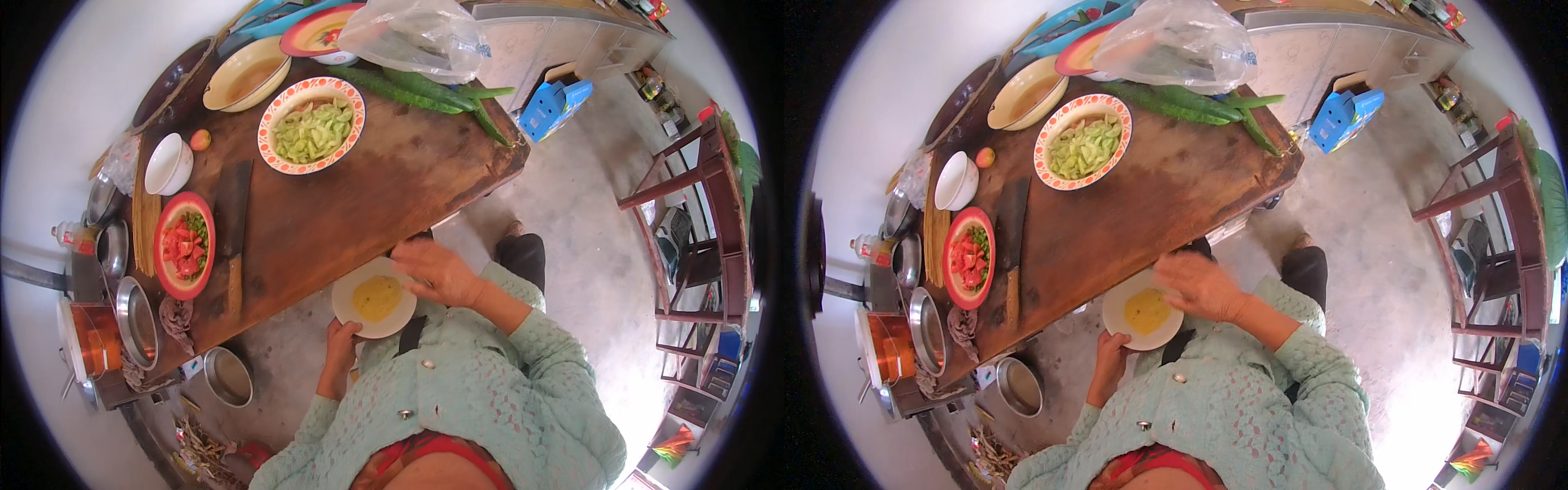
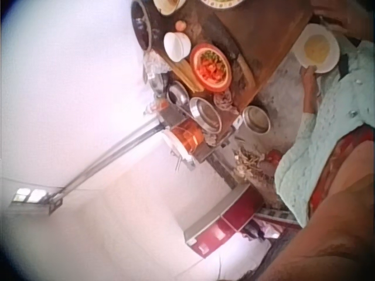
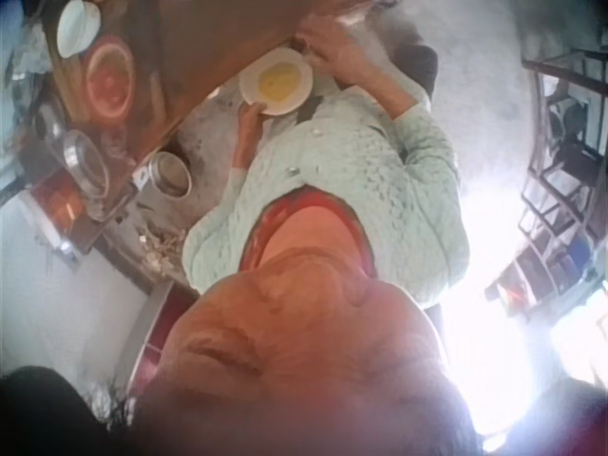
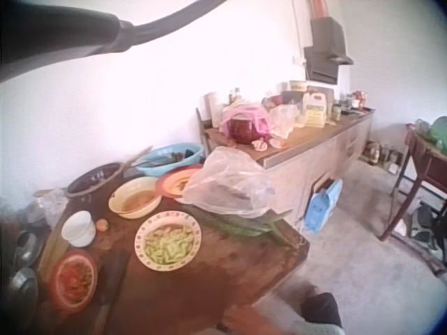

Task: The person pours a yellow granular substance from a plastic bag into a white bowl, then carries the bowl outside and sprinkles the contents into a metal pot. The person also handles a plastic bag and a bowl during the process.

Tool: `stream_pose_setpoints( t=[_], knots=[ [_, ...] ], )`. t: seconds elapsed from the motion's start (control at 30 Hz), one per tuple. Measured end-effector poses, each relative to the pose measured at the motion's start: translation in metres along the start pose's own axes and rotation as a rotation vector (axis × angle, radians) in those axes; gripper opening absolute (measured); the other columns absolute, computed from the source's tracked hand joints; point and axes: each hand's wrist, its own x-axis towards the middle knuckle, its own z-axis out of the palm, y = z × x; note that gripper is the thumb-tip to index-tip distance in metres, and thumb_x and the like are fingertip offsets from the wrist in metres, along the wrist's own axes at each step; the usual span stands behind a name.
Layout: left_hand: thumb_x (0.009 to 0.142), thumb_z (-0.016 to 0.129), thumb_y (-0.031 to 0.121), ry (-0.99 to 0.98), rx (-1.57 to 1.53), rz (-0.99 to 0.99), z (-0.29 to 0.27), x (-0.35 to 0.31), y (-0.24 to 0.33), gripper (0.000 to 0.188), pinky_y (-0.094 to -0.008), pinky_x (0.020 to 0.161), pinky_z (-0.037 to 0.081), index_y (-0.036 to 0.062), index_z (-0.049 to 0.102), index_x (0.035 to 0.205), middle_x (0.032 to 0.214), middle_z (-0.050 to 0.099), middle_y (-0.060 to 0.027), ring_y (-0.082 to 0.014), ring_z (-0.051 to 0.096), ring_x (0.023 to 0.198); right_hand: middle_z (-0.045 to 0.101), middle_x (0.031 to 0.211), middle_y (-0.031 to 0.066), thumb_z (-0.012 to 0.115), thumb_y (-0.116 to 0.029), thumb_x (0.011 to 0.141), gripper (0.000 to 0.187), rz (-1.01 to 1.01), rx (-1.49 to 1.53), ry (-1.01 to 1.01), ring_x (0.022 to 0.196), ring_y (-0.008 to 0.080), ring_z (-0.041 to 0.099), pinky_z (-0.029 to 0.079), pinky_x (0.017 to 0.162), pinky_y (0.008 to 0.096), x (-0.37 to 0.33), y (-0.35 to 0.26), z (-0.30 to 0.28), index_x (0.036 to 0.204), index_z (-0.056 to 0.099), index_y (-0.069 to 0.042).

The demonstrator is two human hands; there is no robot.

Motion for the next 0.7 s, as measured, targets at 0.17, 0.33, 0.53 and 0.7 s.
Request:
stream_pose_setpoints(
  t=[0.17, 0.33, 0.53, 0.7],
  knots=[
    [0.073, 0.05, 0.007, -0.052, 0.083, -0.019, 0.009, 0.007, 0.003, 0.041, -0.0355, 0.074, 0.055, -0.0056, 0.052, 0.112, 0.102, 0.062, -0.0138, -0.0244, 0.064, 0.088, 0.062, 0.109, 0.0097, 0.063, -0.014, 0.083, 0.031, 0.299, 0.403, 0.172, 0.105, 0.0245, 0.058, 0.045, 0.091, 0.0351, -0.042, 0.007, 0.022, 0.113, 0.06, -0.006],
    [0.074, 0.05, 0.01, -0.162, 0.093, -0.074, 0.03, 0.017, 0.005, 0.042, -0.0336, 0.069, 0.055, -0.0052, 0.052, 0.113, 0.1, 0.063, -0.0128, -0.0233, 0.065, 0.082, 0.057, 0.115, 0.0083, 0.057, -0.036, 0.088, 0.054, 1.011, 1.165, 0.09, 0.11, 0.0193, 0.053, 0.042, 0.094, 0.0335, -0.073, 0.021, 0.009, 0.13, 0.044, -0.005],
    [0.075, 0.051, 0.009, -0.318, 0.159, -0.139, 0.061, 0.034, 0.009, 0.039, -0.0352, 0.068, 0.056, -0.0046, 0.053, 0.111, 0.099, 0.063, -0.0124, -0.023, 0.065, 0.082, 0.046, 0.132, 0.0085, 0.051, -0.044, 0.09, 0.064, 1.107, 1.432, 0.059, 0.119, 0.0194, 0.047, 0.038, 0.099, 0.036, -0.082, 0.002, 0.003, 0.136, 0.035, -0.002],
    [0.074, 0.05, 0.011, -0.468, 0.201, -0.177, 0.087, 0.048, 0.014, 0.045, -0.036, 0.066, 0.056, -0.0038, 0.05, 0.116, 0.1, 0.062, -0.0135, -0.0239, 0.065, 0.08, 0.052, 0.127, 0.0096, 0.054, -0.034, 0.088, 0.056, 1.195, 1.677, 0.313, 0.114, 0.0211, 0.052, 0.04, 0.098, 0.0386, -0.111, 0.016, 0.014, 0.133, 0.039, -0.005]
  ],
)
